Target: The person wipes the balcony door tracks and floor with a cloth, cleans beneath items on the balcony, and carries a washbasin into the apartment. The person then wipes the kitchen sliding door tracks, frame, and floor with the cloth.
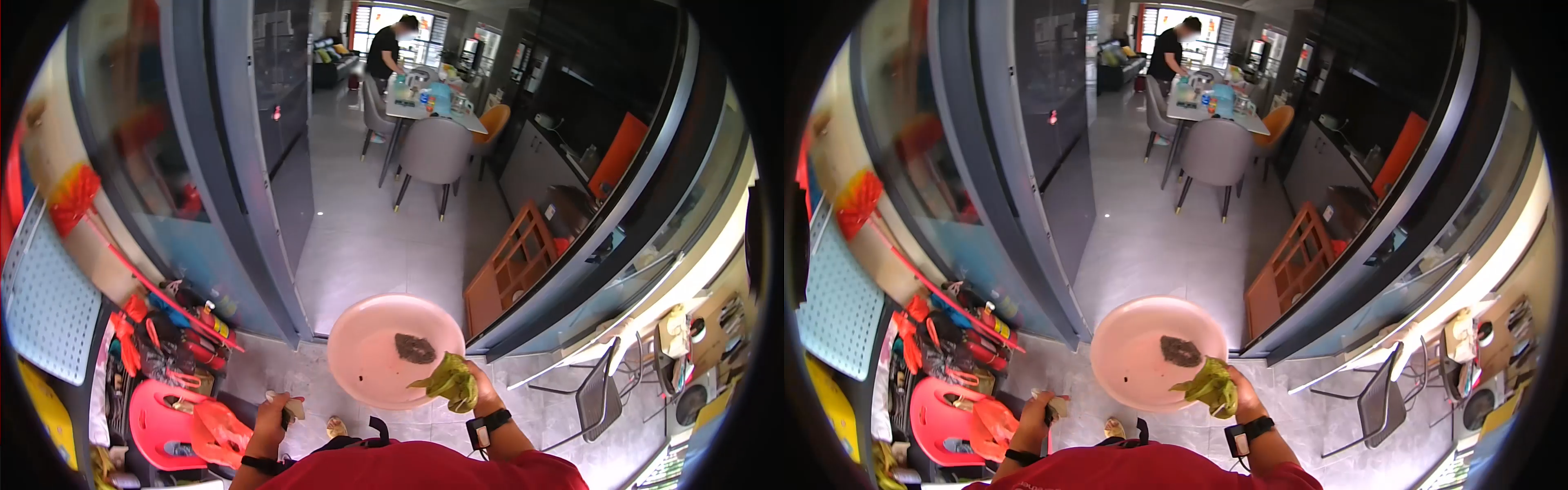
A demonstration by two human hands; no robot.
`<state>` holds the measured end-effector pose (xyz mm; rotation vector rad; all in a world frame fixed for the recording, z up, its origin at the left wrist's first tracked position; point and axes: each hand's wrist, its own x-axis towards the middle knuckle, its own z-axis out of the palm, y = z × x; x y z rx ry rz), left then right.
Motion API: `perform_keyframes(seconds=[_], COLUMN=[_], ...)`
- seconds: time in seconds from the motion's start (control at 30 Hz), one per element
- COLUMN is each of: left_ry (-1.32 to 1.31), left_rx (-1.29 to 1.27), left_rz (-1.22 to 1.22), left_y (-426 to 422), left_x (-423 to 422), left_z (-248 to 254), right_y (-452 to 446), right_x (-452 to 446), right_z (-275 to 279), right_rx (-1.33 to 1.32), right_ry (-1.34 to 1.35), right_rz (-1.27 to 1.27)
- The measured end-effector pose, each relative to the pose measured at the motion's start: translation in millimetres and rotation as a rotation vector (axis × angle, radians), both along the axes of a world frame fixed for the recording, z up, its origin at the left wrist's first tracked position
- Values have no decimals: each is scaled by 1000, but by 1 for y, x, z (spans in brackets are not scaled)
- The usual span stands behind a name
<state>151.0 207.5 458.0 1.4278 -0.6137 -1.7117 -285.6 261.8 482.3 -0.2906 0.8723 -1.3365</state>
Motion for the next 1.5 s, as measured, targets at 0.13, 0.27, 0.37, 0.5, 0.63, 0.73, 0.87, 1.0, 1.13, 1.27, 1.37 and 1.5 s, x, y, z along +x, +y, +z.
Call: perform_keyframes(seconds=[0.13, 0.27, 0.37, 0.5, 0.63, 0.73, 0.87, 1.0, 1.13, 1.27, 1.37, 1.5], left_ry=[112, 66, 147, 158, 133, 107, 69, 9, 18, 18, 33, 129], left_rx=[15, 2, -22, -56, -110, -49, -110, -89, -19, 20, 8, -58], left_rz=[-35, -159, -228, -261, -196, -121, -5, 73, 192, 233, 174, 99], left_y=[-80, -156, -206, -263, -327, -368, -410, -435, -464, -517, -572, -674], left_x=[8, -27, -72, -142, -183, -193, -215, -216, -227, -246, -262, -288], left_z=[-27, -11, -3, 9, -5, -1, 43, 54, 50, 41, 29, 2], right_y=[-1, -3, -26, -87, -179, -260, -344, -413, -464, -511, -551, -623], right_x=[-14, -30, -42, -72, -138, -163, -190, -212, -223, -221, -230, -248], right_z=[12, 8, 4, 3, -54, -49, -12, -15, -21, -15, -3, 3], right_rx=[-3, -48, -29, -90, -46, 30, -7, -110, -205, -285, -233, -352], right_ry=[46, -36, -115, 28, 27, -15, -137, -95, -136, 30, 71, 28], right_rz=[-206, -368, -480, -431, -318, -294, -143, -39, -16, -108, -135, -105])
